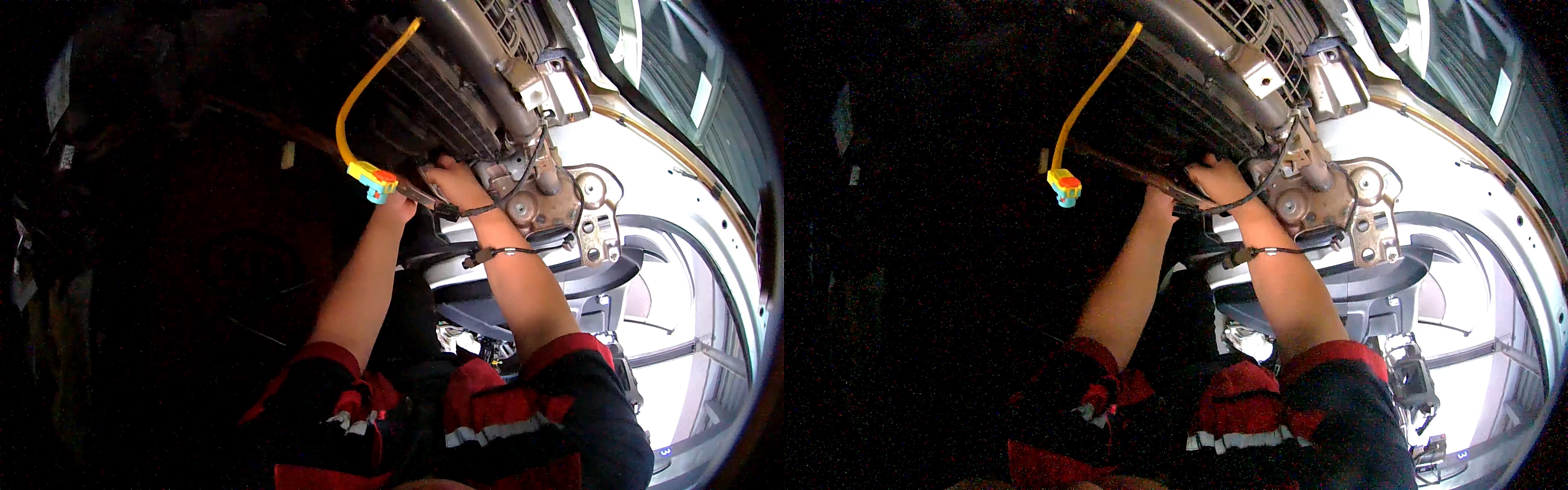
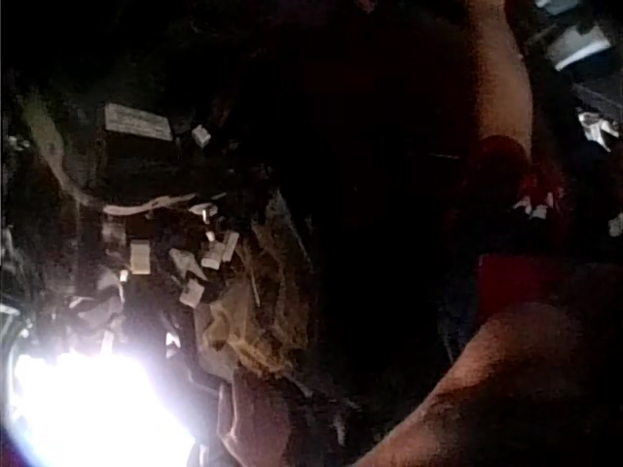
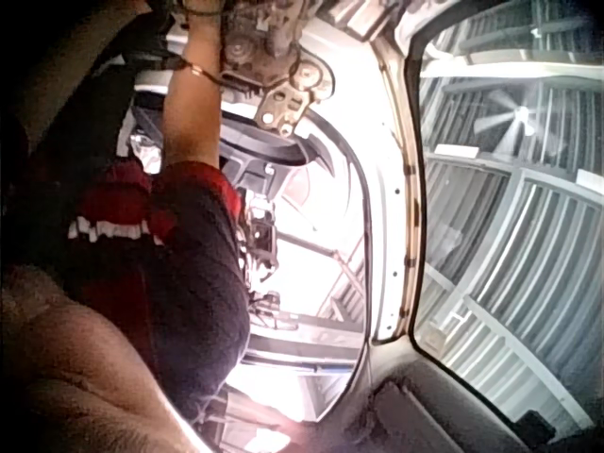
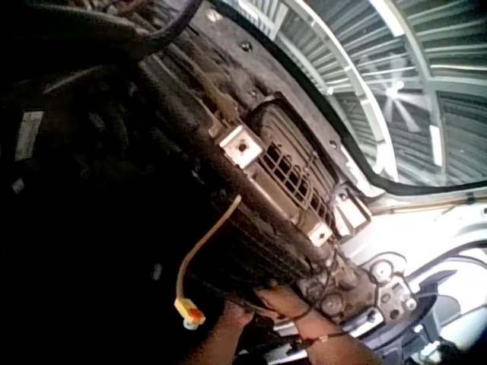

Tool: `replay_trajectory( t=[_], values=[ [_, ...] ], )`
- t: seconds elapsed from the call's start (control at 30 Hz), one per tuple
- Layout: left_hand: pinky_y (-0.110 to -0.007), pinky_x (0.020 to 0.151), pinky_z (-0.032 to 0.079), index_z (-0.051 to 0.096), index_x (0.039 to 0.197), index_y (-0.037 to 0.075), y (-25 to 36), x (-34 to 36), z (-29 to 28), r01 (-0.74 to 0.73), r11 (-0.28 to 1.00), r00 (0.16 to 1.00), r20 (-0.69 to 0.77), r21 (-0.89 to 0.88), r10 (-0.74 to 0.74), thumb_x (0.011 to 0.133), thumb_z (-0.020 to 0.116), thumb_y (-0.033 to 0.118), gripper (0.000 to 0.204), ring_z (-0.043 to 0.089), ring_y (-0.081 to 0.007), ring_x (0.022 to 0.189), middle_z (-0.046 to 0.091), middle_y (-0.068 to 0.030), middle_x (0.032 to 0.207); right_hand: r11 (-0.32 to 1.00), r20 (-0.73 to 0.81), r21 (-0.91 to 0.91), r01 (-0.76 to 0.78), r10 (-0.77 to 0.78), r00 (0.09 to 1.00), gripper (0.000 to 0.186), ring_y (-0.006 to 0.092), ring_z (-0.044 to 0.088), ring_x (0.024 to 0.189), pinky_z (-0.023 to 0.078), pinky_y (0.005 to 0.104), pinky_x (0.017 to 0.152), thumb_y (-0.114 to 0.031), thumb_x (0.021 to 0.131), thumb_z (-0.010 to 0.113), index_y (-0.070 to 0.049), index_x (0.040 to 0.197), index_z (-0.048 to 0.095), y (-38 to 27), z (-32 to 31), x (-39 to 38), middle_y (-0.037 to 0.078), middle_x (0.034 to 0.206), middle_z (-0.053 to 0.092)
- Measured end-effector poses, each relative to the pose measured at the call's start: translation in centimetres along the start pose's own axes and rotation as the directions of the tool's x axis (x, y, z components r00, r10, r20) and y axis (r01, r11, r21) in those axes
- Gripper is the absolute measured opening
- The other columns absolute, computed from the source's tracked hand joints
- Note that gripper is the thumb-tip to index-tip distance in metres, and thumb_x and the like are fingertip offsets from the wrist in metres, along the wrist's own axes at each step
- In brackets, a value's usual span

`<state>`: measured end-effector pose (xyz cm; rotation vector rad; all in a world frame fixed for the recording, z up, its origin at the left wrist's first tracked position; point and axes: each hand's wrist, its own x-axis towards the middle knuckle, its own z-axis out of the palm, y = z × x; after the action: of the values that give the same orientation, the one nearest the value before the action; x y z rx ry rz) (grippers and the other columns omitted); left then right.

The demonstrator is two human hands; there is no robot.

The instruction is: The person is sitting on the floor of a car's footwell, using a socket wrench to tighten bolts on a metal bracket attached to the vehicle's chassis. They also use their hands to adjust and connect electrical wiring harnesses and connectors within the exposed dashboard area.

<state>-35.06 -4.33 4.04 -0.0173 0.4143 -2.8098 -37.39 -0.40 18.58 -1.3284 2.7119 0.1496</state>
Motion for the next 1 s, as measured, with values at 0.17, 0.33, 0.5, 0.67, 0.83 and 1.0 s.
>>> replay_trajectory(
  t=[0.17, 0.33, 0.5, 0.67, 0.83, 1.0],
  values=[
    [-0.048, 0.096, 0.038, 0.056, 0.112, 0.011, -0.4, 2.0, -2.8, -0.026, 0.998, 0.974, -0.222, 0.059, 0.038, 0.094, 0.044, 0.040, 0.035, 0.053, -0.0255, 0.109, 0.057, -0.0072, 0.118, 0.989, -0.003, -0.044, 0.141, -0.141, 0.990, 0.046, 0.0372, 0.063, 0.087, 0.048, 0.0367, 0.074, -0.035, 0.076, 0.058, 0.006, 0.097, 0.060, 1.4, 0.4, 0.4, 0.028, 0.089, 0.063],
    [-0.025, 0.047, 0.040, 0.050, 0.087, 0.016, 1.4, -1.7, 0.8, -0.022, 0.986, 0.885, -0.456, 0.166, 0.096, 0.090, 0.047, 0.019, 0.005, 0.054, -0.0129, 0.066, 0.052, 0.0005, 0.075, 0.996, 0.011, -0.056, 0.076, -0.075, 0.997, 0.049, 0.0381, 0.062, 0.088, 0.047, 0.0381, 0.075, -0.036, 0.077, 0.058, 0.007, 0.099, 0.060, 1.2, 0.0, 0.9, 0.028, 0.088, 0.063],
    [-0.035, 0.067, 0.049, 0.050, 0.101, 0.014, 0.8, 1.6, -4.7, -0.211, 0.964, 0.961, -0.147, 0.160, 0.234, 0.092, 0.044, 0.029, 0.018, 0.056, -0.0194, 0.081, 0.055, -0.0033, 0.092, 0.977, -0.097, 0.172, -0.128, 0.146, 0.984, 0.048, 0.0441, 0.056, 0.102, 0.045, 0.0432, 0.088, -0.036, 0.078, 0.055, 0.004, 0.103, 0.061, -0.5, 0.9, 1.4, 0.030, 0.103, 0.060],
    [-0.035, 0.059, 0.045, 0.046, 0.123, 0.019, 1.9, -7.4, -4.3, 0.033, 0.895, 0.797, -0.552, 0.445, 0.244, 0.089, 0.047, 0.024, 0.034, 0.050, -0.0196, 0.079, 0.053, -0.0059, 0.093, 0.944, -0.046, 0.265, -0.198, 0.217, 0.975, 0.054, 0.0449, 0.057, 0.101, 0.045, 0.0472, 0.086, -0.043, 0.077, 0.052, 0.004, 0.103, 0.062, -1.6, 0.8, -0.5, 0.029, 0.108, 0.060],
    [-0.035, 0.056, 0.044, 0.050, 0.115, 0.016, 5.0, -18.6, 0.6, 0.190, 0.742, 0.705, -0.615, 0.643, 0.353, 0.092, 0.049, 0.027, 0.026, 0.050, -0.0197, 0.065, 0.052, -0.0054, 0.078, 0.966, -0.053, 0.096, -0.241, 0.247, 0.968, 0.058, 0.0418, 0.056, 0.107, 0.043, 0.0502, 0.093, -0.040, 0.083, 0.048, 0.000, 0.125, 0.053, -1.7, 0.3, -1.5, 0.026, 0.115, 0.059],
    [-0.034, 0.059, 0.047, 0.047, 0.102, 0.012, 8.5, -31.4, 4.5, 0.162, 0.687, 0.744, -0.545, 0.708, 0.387, 0.093, 0.052, 0.022, 0.014, 0.053, -0.0203, 0.071, 0.054, -0.0062, 0.087, 0.972, 0.017, 0.078, -0.223, 0.222, 0.975, 0.055, 0.0401, 0.057, 0.105, 0.044, 0.0493, 0.092, -0.042, 0.086, 0.047, 0.000, 0.121, 0.057, -4.6, -2.3, -2.7, 0.023, 0.117, 0.059]
  ],
)
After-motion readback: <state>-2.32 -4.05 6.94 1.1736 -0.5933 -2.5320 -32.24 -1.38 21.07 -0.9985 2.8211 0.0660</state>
